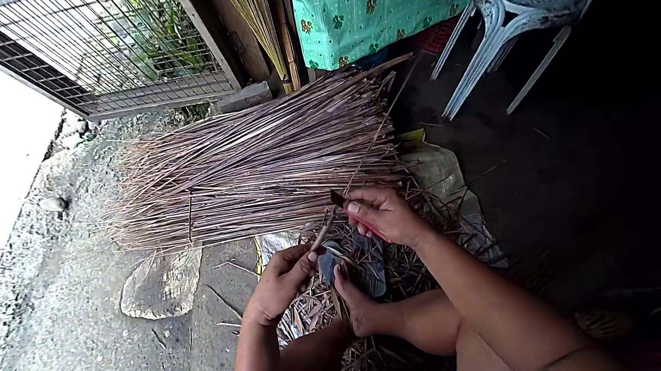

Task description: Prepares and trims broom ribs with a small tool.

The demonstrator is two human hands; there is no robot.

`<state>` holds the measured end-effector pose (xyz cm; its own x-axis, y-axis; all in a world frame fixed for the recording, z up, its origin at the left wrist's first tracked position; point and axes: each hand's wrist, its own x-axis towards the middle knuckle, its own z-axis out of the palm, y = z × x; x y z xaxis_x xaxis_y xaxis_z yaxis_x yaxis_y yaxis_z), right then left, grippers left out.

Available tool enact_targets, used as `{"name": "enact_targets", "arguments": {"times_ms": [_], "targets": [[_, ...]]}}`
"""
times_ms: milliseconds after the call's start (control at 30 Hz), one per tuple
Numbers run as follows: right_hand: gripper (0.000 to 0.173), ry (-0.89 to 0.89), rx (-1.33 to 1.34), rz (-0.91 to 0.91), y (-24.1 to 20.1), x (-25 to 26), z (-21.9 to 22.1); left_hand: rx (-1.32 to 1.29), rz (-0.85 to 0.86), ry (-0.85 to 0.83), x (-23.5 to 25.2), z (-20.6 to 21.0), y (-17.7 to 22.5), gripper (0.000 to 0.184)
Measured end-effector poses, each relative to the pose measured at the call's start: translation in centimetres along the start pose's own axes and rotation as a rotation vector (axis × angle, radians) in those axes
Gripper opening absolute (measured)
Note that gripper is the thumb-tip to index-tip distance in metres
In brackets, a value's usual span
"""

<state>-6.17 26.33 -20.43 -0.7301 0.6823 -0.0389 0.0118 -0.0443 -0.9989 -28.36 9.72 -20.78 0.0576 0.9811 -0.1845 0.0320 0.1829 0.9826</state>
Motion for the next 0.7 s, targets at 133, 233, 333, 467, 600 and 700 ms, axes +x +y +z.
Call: {"name": "enact_targets", "arguments": {"times_ms": [133,233,333,467,600,700], "targets": [[0.025,0.007,-0.016,-0.114,0.2,0.2,-1.0,-0.054,-0.021,-0.094,-0.3,-0.5,0.2,0.043],[0.025,0.08,-0.009,-0.193,0.1,0.4,-2.3,-0.07,-0.037,-0.143,-0.4,-0.7,0.2,0.044],[0.025,0.202,0.009,-0.221,-0.5,0.5,-4.0,-0.077,-0.059,-0.172,-0.6,-0.8,0.2,0.046],[0.026,0.484,0.186,-0.231,-0.6,0.6,-6.3,-0.041,-0.092,-0.142,-0.7,-0.6,0.3,0.042],[0.033,0.329,0.071,-0.029,-1.9,-0.2,-4.9,0.015,-0.057,-0.007,-0.2,-0.2,0.0,0.032],[0.032,0.099,-0.068,0.174,-2.2,-0.5,-2.3,0.035,-0.035,0.049,0.0,0.1,-0.2,0.026]]}}
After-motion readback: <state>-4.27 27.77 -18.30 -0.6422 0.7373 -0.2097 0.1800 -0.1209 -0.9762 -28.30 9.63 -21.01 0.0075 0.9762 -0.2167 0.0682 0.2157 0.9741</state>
